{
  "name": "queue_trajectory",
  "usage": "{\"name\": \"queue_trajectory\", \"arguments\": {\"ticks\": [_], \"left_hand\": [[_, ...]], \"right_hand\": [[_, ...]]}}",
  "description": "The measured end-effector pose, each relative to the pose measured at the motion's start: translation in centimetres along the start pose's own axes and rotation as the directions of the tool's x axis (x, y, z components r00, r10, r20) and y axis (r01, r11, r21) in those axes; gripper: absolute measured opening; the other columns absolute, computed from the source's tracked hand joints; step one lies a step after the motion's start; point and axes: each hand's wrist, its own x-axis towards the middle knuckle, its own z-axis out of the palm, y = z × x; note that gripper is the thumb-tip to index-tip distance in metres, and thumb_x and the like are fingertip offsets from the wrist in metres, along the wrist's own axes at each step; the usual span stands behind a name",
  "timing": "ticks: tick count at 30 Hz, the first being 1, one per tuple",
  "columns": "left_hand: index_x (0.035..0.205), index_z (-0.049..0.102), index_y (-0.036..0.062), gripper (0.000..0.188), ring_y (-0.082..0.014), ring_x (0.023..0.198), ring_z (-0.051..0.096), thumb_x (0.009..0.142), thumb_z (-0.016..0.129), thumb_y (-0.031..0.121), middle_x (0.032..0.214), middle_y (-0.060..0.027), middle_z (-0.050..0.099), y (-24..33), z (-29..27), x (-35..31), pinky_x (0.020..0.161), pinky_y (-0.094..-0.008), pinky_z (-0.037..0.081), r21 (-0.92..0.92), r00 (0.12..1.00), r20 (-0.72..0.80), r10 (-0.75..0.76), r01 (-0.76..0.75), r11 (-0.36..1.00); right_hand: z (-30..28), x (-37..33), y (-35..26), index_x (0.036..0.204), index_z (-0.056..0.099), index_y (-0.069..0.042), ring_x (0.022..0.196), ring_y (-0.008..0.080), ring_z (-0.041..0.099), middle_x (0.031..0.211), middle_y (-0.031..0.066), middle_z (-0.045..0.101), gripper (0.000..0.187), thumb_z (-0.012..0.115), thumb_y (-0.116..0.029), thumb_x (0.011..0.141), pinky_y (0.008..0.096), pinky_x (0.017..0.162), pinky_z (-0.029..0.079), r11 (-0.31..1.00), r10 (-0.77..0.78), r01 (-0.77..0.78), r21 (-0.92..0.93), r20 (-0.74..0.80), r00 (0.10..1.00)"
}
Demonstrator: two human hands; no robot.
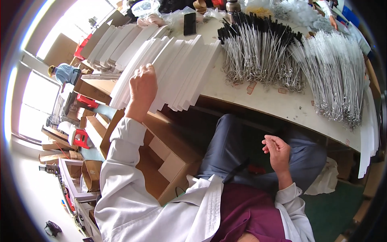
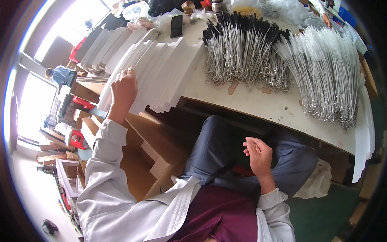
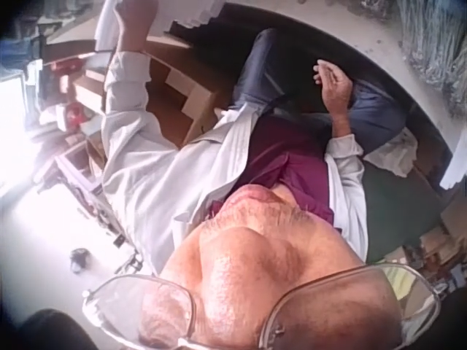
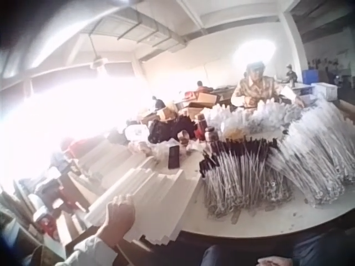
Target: Manually assembling metal hook components into small white cardboard boxes at a workshop desk.
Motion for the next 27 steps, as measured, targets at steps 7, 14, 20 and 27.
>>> {"name": "queue_trajectory", "arguments": {"ticks": [7,14,20,27], "left_hand": [[0.114,0.071,0.0068,0.025,-0.0327,0.102,0.068,0.095,0.056,0.016,0.110,-0.0134,0.072,-1.9,5.3,-0.9,0.090,-0.0457,0.055,0.086,0.986,0.033,0.160,-0.163,0.983],[0.130,0.063,-0.0023,0.037,-0.0445,0.118,0.062,0.099,0.067,0.016,0.128,-0.0252,0.065,5.1,-1.4,-3.3,0.100,-0.0495,0.050,-0.379,0.987,-0.116,0.115,-0.151,0.913],[0.120,0.064,-0.0061,0.029,-0.0453,0.106,0.066,0.093,0.069,0.004,0.117,-0.0256,0.067,16.0,-0.6,-7.2,0.093,-0.0488,0.053,-0.750,0.948,-0.053,0.315,-0.246,0.613],[0.118,0.063,-0.0078,0.029,-0.0464,0.106,0.066,0.091,0.066,0.002,0.116,-0.0279,0.067,22.9,-0.8,-9.4,0.092,-0.0490,0.055,-0.858,0.895,-0.071,0.440,-0.280,0.431]], "right_hand": [[-0.8,-0.9,-0.7,0.114,0.075,0.000,0.078,0.0137,0.074,0.092,0.0099,0.079,0.023,0.064,-0.016,0.101,0.0287,0.072,0.060,0.982,0.047,-0.055,-0.181,-0.052,0.998],[-10.5,-1.7,-4.6,0.105,0.072,0.001,0.077,0.0248,0.074,0.093,0.0168,0.075,0.016,0.069,-0.013,0.099,0.0329,0.068,0.057,0.834,-0.481,0.270,-0.481,-0.395,0.783],[-30.1,-3.3,-7.7,0.112,0.065,-0.002,0.109,0.0390,0.064,0.110,0.0192,0.069,0.027,0.072,-0.013,0.089,0.0488,0.096,0.051,0.223,-0.829,-0.309,-0.925,-0.347,0.439],[-42.9,-6.6,-8.7,0.142,0.051,0.000,0.132,0.0398,0.053,0.140,0.0217,0.057,0.068,0.080,-0.022,0.086,0.0471,0.116,0.039,-0.066,-0.662,-0.722,-0.688,-0.511,0.548]]}}
